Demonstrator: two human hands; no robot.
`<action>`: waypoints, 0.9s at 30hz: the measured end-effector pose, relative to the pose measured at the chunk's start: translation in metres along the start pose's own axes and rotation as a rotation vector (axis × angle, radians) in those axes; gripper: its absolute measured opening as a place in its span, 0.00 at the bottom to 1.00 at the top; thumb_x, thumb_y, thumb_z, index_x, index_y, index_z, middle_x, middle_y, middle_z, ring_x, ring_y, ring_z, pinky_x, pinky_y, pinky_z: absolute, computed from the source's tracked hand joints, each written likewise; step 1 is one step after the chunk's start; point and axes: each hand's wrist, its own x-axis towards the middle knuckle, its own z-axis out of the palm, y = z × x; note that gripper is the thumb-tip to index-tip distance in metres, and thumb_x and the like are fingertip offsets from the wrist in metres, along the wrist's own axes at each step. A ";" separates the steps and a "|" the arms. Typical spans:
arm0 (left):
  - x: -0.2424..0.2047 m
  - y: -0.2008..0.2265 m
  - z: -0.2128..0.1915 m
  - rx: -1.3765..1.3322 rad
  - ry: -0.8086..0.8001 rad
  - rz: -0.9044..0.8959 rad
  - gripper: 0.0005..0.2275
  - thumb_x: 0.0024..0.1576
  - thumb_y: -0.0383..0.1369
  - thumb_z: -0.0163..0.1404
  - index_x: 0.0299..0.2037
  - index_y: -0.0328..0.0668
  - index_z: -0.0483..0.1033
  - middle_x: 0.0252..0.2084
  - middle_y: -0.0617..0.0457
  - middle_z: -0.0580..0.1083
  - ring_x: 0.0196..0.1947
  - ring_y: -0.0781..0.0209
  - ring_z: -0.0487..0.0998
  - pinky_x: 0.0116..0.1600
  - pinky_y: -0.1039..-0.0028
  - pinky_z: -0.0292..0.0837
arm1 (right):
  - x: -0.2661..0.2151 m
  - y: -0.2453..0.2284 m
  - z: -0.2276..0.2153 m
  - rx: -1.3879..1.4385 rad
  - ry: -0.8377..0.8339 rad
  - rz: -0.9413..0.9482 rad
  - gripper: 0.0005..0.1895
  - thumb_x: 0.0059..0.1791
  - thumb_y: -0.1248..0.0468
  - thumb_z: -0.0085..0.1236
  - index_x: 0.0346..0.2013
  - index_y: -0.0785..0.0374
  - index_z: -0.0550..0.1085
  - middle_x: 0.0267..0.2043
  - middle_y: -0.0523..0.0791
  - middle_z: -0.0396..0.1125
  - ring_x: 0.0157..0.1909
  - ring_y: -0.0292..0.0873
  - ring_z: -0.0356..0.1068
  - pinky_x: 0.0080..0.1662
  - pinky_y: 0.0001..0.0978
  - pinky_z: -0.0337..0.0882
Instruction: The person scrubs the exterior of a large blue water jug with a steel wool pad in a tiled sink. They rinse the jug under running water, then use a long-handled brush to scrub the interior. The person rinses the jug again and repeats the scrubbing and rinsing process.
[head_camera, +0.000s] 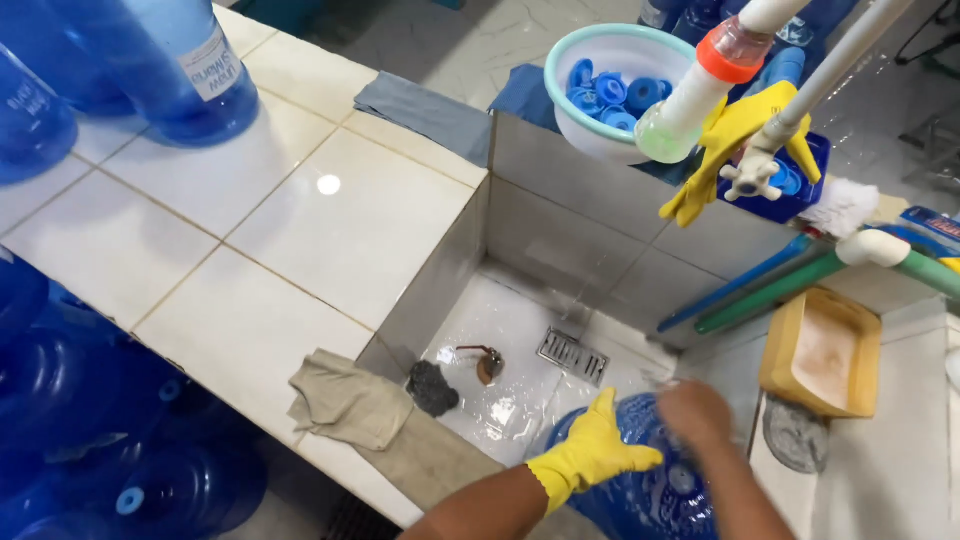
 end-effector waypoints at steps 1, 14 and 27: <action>0.003 0.000 0.000 -0.041 0.012 0.041 0.55 0.41 0.46 0.58 0.77 0.45 0.35 0.76 0.44 0.51 0.75 0.47 0.53 0.76 0.63 0.52 | -0.006 -0.012 0.021 -0.139 0.265 -0.390 0.24 0.50 0.50 0.39 0.47 0.55 0.80 0.53 0.50 0.71 0.58 0.55 0.70 0.60 0.48 0.67; 0.030 0.044 -0.032 0.386 -0.095 0.032 0.53 0.46 0.71 0.29 0.68 0.24 0.61 0.70 0.31 0.61 0.71 0.37 0.61 0.75 0.59 0.51 | -0.121 -0.009 0.062 0.162 0.577 -0.220 0.31 0.57 0.54 0.34 0.75 0.57 0.51 0.80 0.52 0.40 0.82 0.57 0.34 0.74 0.52 0.42; 0.025 -0.025 0.015 -0.016 0.040 0.174 0.40 0.49 0.48 0.52 0.74 0.47 0.54 0.73 0.46 0.61 0.71 0.48 0.62 0.74 0.61 0.55 | -0.116 0.006 0.007 0.197 0.310 0.013 0.23 0.54 0.63 0.33 0.49 0.52 0.80 0.76 0.35 0.57 0.71 0.49 0.61 0.69 0.47 0.61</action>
